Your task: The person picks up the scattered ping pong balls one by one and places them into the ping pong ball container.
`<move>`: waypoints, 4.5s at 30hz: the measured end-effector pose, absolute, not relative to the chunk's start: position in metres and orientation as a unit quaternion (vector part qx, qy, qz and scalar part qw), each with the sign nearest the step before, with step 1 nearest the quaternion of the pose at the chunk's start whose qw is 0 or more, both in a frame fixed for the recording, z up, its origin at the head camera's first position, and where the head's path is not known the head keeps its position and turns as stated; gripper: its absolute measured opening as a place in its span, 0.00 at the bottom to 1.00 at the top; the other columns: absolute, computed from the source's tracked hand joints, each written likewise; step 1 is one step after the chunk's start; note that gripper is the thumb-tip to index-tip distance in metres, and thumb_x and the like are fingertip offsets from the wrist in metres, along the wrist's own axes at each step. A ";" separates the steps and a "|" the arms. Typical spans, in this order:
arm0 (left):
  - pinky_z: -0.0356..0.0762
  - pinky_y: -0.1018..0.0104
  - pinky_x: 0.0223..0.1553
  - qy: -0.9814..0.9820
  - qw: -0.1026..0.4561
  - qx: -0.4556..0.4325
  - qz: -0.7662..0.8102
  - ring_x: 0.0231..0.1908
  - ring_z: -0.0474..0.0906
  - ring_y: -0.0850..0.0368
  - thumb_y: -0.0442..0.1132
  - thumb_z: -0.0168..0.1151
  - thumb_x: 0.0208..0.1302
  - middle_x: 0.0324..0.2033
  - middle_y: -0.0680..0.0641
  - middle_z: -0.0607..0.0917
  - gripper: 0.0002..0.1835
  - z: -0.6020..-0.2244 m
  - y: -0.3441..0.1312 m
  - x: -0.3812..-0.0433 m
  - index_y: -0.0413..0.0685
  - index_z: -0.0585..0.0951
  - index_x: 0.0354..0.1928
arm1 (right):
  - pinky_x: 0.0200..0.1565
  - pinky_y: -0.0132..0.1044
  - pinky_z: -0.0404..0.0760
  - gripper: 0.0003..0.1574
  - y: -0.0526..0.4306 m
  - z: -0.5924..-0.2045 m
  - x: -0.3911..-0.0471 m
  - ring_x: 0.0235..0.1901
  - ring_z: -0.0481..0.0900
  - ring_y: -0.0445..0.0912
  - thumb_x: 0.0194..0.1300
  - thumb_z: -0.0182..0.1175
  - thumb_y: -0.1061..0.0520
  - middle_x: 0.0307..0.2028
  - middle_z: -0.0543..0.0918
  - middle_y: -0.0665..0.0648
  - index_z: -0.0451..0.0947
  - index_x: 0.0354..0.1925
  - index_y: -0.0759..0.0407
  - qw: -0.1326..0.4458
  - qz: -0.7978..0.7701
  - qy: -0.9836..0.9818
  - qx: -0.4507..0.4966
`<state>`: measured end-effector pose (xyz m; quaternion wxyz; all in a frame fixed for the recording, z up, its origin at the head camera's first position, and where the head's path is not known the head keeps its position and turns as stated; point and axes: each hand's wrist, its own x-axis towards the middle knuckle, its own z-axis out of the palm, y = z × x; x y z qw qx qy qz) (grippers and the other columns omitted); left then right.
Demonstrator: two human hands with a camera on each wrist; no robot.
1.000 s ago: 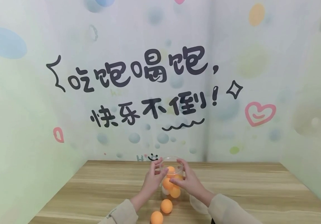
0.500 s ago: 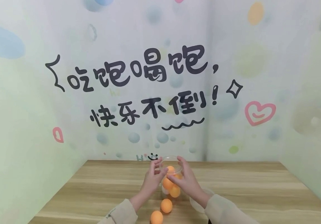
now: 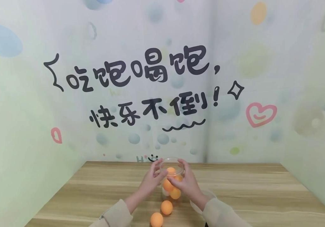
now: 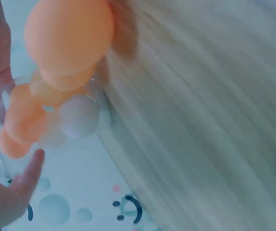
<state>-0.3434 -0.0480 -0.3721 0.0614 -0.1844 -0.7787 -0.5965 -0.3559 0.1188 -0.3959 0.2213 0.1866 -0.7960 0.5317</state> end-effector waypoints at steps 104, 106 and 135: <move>0.71 0.76 0.32 -0.902 -0.121 -0.375 -0.179 0.30 0.71 0.70 0.36 0.64 0.51 0.29 0.57 0.79 0.11 -0.342 -0.077 -0.275 0.49 0.79 0.38 | 0.43 0.46 0.74 0.44 0.113 -0.409 -0.360 0.46 0.72 0.54 0.51 0.67 0.59 0.50 0.72 0.66 0.57 0.62 0.55 0.273 0.523 -0.787 0.180; 0.71 0.77 0.33 -0.893 -0.131 -0.406 -0.140 0.31 0.71 0.72 0.38 0.64 0.53 0.30 0.59 0.80 0.11 -0.354 -0.081 -0.268 0.51 0.79 0.41 | 0.45 0.47 0.73 0.44 0.113 -0.409 -0.361 0.49 0.70 0.54 0.50 0.68 0.60 0.51 0.72 0.67 0.57 0.62 0.55 0.277 0.526 -0.783 0.182; 0.70 0.77 0.32 -0.880 -0.138 -0.351 -0.290 0.28 0.69 0.73 0.31 0.64 0.48 0.27 0.62 0.76 0.11 -0.374 -0.092 -0.263 0.47 0.80 0.36 | 0.50 0.52 0.72 0.44 0.110 -0.412 -0.361 0.52 0.69 0.55 0.51 0.67 0.58 0.53 0.71 0.66 0.57 0.63 0.52 0.253 0.541 -0.783 0.174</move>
